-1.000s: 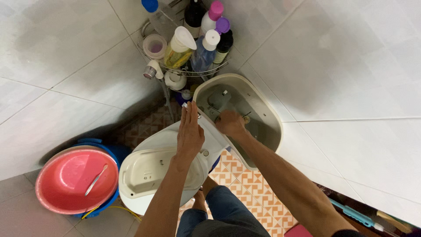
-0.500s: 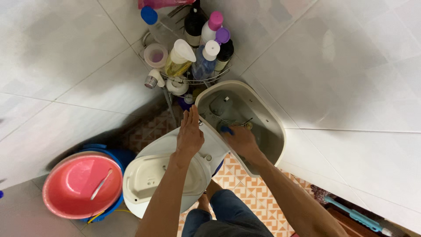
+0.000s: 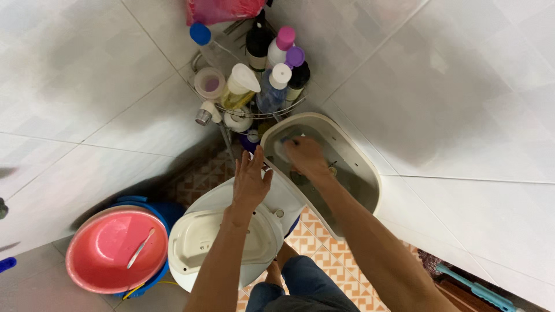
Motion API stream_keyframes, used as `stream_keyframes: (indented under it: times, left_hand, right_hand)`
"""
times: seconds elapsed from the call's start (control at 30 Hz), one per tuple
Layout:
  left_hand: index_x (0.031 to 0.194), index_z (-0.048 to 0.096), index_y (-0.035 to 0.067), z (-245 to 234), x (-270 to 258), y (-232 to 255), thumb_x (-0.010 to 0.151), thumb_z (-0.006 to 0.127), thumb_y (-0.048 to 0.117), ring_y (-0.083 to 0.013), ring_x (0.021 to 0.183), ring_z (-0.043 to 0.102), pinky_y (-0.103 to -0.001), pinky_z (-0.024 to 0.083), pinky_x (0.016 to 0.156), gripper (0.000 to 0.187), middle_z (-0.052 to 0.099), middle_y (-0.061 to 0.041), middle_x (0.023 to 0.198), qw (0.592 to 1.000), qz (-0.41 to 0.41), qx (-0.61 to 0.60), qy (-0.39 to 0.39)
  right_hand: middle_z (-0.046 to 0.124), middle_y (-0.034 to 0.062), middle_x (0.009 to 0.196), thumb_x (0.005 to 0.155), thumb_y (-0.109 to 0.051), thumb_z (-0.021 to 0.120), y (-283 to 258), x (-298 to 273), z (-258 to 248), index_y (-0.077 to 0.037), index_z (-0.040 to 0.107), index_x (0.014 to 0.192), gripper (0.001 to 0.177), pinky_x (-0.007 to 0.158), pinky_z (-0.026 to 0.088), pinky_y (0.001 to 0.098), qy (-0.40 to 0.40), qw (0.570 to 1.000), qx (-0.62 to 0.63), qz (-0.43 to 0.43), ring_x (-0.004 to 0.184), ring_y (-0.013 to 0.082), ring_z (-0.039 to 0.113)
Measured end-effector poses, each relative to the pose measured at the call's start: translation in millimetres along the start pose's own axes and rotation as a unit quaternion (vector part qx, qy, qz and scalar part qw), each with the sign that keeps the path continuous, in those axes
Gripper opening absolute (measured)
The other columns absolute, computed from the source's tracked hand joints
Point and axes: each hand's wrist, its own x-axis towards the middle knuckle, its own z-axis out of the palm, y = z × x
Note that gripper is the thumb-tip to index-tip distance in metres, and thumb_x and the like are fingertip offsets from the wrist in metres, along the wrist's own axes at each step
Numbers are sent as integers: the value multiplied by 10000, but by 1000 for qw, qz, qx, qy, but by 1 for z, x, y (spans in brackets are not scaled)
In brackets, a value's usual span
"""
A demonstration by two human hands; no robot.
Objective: The person scrubs the inside of a toilet tank with a blue sponge, replaces the tank lid, and rinses their hands under a faucet.
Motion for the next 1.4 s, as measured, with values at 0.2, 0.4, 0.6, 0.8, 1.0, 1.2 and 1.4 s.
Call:
stream_keyframes:
  times: [0.2,0.4,0.6,0.8,1.0,1.2,1.4]
  left_hand:
    - [1571,295,8,8,-3,1,957,663,190,-446,1480,290,-572,226,1210,739,481,-225,1518,999,2,-30,22]
    - [1583,236,28,7,-2,1,942,651,165,-441,1486,254,-568,189,1212,776,402,-189,1585,1000,-5,-16,7]
    - [1601,194,29,2,-2,7,944,656,162,-423,1518,256,-571,180,1233,814,420,-173,1570,1000,-19,-5,-17]
    - [1599,174,28,8,-1,5,921,671,153,-423,1503,243,-566,174,1225,849,393,-191,1576,1000,-20,-1,-21]
    - [1591,177,22,9,-1,5,895,678,131,-418,1498,257,-557,179,1228,864,364,-177,1607,1000,-14,-15,-3]
    - [1601,174,33,4,-2,-2,904,653,135,-390,1502,270,-561,171,1228,851,374,-167,1592,999,-25,3,-20]
    - [1606,158,40,7,-4,-2,924,610,141,-377,1508,289,-556,183,1234,824,375,-142,1615,1000,-5,21,0]
  right_hand:
    - [607,195,831,1048,-300,492,-5,80,54,42,572,1049,351,446,491,382,-8,878,414,241,546,269,586]
    - [550,238,1020,1047,-322,428,98,137,-26,63,436,1209,418,531,555,362,36,558,768,312,780,305,598]
    - [550,248,1102,1045,-306,517,63,127,28,-13,437,1240,361,630,606,415,74,609,743,268,870,345,630]
    - [549,195,1103,996,-227,588,27,94,13,-53,490,1238,313,663,624,452,19,770,582,261,912,343,619]
    - [577,156,1293,930,-203,669,3,17,-85,-135,677,1320,397,965,531,466,37,937,-310,-158,1130,340,593]
    - [525,60,1463,817,-206,679,-26,8,-105,-151,749,1173,368,1075,377,374,8,531,-661,-530,1269,232,478]
    - [426,-20,1558,829,-227,750,1,-41,-115,-284,731,1184,359,1082,370,330,-125,492,-796,-331,1341,196,420]
